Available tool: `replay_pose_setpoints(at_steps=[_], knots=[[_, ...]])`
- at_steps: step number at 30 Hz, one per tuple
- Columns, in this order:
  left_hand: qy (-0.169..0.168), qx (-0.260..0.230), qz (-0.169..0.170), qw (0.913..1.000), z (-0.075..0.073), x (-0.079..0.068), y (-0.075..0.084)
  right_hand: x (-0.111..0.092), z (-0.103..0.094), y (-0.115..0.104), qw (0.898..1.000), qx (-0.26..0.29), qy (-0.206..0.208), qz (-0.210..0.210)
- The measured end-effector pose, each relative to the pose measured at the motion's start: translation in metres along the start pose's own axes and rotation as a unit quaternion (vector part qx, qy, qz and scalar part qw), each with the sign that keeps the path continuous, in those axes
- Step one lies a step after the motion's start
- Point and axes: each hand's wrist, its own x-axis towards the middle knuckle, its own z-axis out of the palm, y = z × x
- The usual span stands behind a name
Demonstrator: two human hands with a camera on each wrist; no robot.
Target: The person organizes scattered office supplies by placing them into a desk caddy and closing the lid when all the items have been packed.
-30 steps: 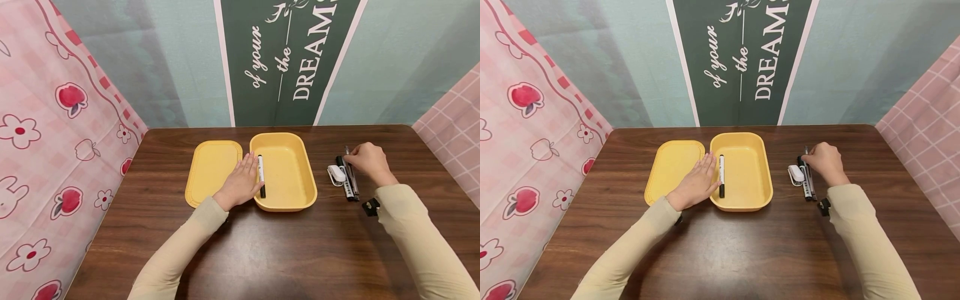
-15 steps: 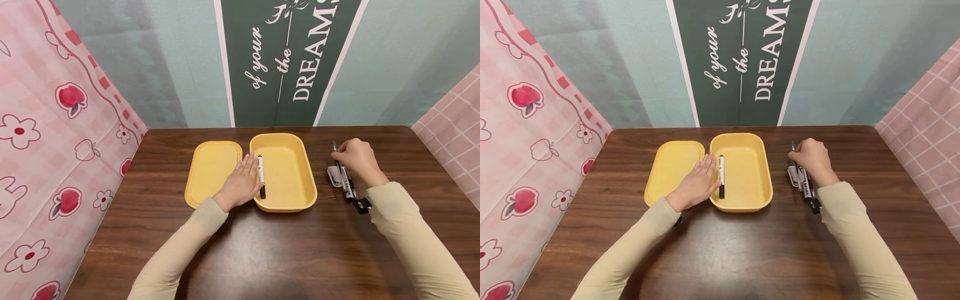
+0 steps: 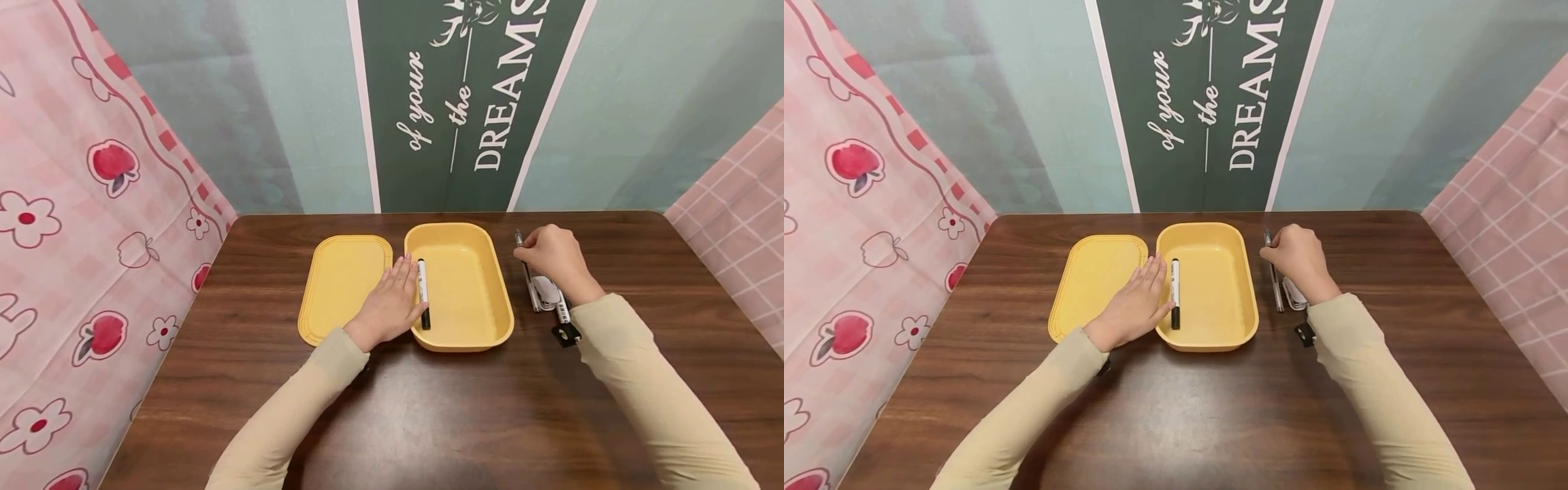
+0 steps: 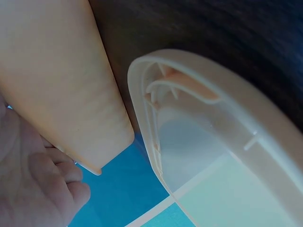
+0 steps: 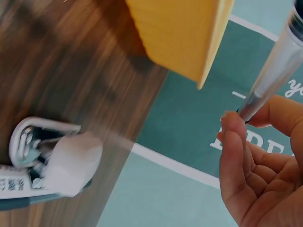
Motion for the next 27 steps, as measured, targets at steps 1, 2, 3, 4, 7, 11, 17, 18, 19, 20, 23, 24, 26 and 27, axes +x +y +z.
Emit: replay_pose_setpoints(at_steps=[1,2,3,4,7,11,17,18,19,20,23,24,26,27], knots=[[-0.001,0.0,0.0,1.0,0.0,0.0,0.0,0.0,0.0,-0.003,1.0,-0.001,0.0,-0.002],[-0.001,-0.001,0.0,1.0,0.0,0.0,0.0,0.001,0.001,-0.005,1.0,-0.002,0.002,-0.004],[-0.002,0.0,0.001,1.0,0.0,0.0,0.0,0.001,0.001,-0.008,1.0,-0.003,0.002,-0.006],[-0.003,0.0,0.0,1.0,0.0,0.0,0.0,0.002,0.002,-0.01,1.0,-0.004,0.0,-0.008],[-0.004,0.0,-0.001,1.0,0.001,0.0,0.0,0.004,0.004,-0.018,1.0,-0.001,-0.003,-0.013],[-0.003,0.001,-0.001,1.0,0.001,0.0,0.0,0.006,0.008,-0.028,1.0,0.006,-0.003,-0.016],[-0.001,0.002,-0.002,1.0,0.001,0.002,0.001,0.01,0.016,-0.04,1.0,0.013,-0.008,-0.023],[-0.001,0.002,-0.002,1.0,0.001,0.002,0.001,0.011,0.018,-0.042,1.0,0.014,-0.01,-0.024],[-0.002,0.002,-0.003,1.0,0.001,0.002,0.001,0.012,0.019,-0.043,1.0,0.014,-0.013,-0.025],[-0.002,0.001,-0.003,1.0,0.001,0.002,0.002,0.013,0.021,-0.045,0.999,0.015,-0.014,-0.025],[-0.001,0.001,-0.003,1.0,0.001,0.002,0.002,0.015,0.025,-0.05,0.999,0.017,-0.019,-0.022],[-0.001,0.001,-0.003,1.0,0.001,0.002,0.001,0.016,0.025,-0.051,0.999,0.018,-0.018,-0.022],[-0.001,0.001,-0.003,1.0,0.001,0.002,0.001,0.018,0.026,-0.054,0.999,0.02,-0.016,-0.025],[-0.001,0.0,-0.004,1.0,0.001,0.002,0.001,0.019,0.026,-0.056,0.999,0.022,-0.015,-0.026]])
